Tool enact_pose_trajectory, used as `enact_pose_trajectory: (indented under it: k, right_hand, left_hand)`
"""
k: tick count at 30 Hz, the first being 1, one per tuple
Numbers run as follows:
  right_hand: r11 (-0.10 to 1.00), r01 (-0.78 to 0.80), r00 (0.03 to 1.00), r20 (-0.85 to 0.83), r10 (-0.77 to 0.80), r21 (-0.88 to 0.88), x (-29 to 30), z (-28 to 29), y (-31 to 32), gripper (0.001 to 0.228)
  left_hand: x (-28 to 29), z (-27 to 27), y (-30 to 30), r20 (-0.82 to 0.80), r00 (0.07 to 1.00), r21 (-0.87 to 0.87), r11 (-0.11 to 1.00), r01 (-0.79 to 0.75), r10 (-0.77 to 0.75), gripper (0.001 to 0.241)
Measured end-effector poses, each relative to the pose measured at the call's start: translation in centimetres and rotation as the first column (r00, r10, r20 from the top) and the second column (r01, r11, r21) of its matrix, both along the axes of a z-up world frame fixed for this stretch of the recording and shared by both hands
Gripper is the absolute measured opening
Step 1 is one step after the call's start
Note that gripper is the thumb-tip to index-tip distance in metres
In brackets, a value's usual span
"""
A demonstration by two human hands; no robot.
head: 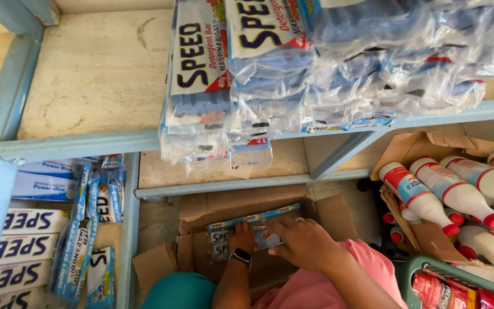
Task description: Stocking detergent bars from a box onto a shelf.
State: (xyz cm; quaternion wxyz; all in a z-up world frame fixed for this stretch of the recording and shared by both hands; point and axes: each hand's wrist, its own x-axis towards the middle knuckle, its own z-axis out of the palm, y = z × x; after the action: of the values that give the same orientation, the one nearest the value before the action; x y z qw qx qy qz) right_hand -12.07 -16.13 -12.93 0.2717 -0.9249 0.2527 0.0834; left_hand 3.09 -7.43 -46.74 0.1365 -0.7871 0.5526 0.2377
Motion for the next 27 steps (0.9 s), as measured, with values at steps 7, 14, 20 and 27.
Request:
enact_pose_trajectory:
  k: [7, 14, 20, 27]
  right_hand:
    - [0.998, 0.021, 0.998, -0.052, -0.018, 0.064, 0.7, 1.1, -0.2, 0.068]
    - [0.995, 0.089, 0.996, 0.01, -0.089, 0.034, 0.9, 1.0, -0.8, 0.062]
    - [0.96, 0.276, 0.957, -0.074, -0.279, -0.054, 0.5, 0.4, -1.3, 0.043]
    - [0.98, 0.033, 0.991, -0.119, -0.057, -0.194, 0.0, -0.4, 0.8, 0.083]
  left_hand:
    - [-1.7, -7.8, 1.6, 0.177, 0.971, -0.172, 0.966, 0.194, -0.164, 0.039]
    - [-0.6, 6.2, -0.5, -0.326, 0.942, 0.003, 0.997, -0.077, 0.074, 0.071]
    - [-0.5, 15.9, -1.3, -0.318, 0.94, -0.283, 0.959, 0.031, -0.125, 0.056]
    - [0.2, 31.2, 2.7, -0.294, 0.953, -0.382, 0.923, -0.045, -0.075, 0.057]
